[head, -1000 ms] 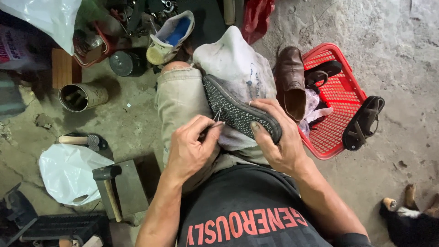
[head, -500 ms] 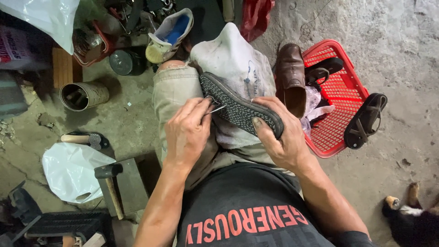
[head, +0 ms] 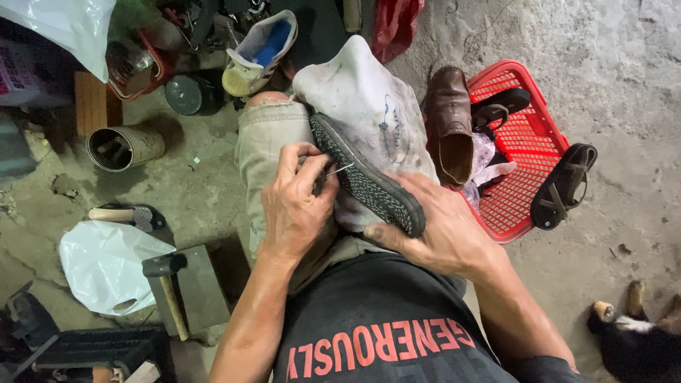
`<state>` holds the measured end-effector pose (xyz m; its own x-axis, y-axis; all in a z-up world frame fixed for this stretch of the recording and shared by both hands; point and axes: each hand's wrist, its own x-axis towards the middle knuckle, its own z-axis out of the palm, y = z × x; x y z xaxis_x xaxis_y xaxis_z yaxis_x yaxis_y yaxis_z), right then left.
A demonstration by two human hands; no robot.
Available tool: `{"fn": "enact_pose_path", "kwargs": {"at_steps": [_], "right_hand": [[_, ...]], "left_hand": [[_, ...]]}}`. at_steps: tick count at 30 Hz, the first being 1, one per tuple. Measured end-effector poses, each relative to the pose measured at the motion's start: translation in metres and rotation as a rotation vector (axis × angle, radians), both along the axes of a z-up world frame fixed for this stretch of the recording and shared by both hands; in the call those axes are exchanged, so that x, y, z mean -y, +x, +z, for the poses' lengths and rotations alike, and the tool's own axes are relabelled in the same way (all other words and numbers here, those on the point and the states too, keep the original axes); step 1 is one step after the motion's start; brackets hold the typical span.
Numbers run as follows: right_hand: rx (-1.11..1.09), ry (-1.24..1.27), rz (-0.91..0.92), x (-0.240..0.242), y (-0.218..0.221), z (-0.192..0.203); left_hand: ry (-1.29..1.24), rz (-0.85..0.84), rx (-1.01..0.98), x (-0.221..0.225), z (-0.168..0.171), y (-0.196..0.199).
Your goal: The person stitches a black shoe sole, uses a lighter to seal thread, and brushes the side of a white and black sneaker.
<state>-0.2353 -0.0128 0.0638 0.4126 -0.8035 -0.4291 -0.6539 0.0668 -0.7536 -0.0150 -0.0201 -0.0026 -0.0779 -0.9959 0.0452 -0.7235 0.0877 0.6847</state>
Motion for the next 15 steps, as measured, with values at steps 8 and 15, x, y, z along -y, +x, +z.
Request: {"fn": "enact_pose_path", "kwargs": {"at_steps": [8, 15], "right_hand": [[0.454, -0.064, -0.207, -0.018, -0.048, -0.043], [0.979, -0.081, -0.705, -0.017, -0.037, -0.067]], "left_hand": [[-0.003, -0.002, -0.043, -0.002, -0.002, 0.001], [0.068, -0.013, -0.083, -0.003, -0.002, 0.000]]}}
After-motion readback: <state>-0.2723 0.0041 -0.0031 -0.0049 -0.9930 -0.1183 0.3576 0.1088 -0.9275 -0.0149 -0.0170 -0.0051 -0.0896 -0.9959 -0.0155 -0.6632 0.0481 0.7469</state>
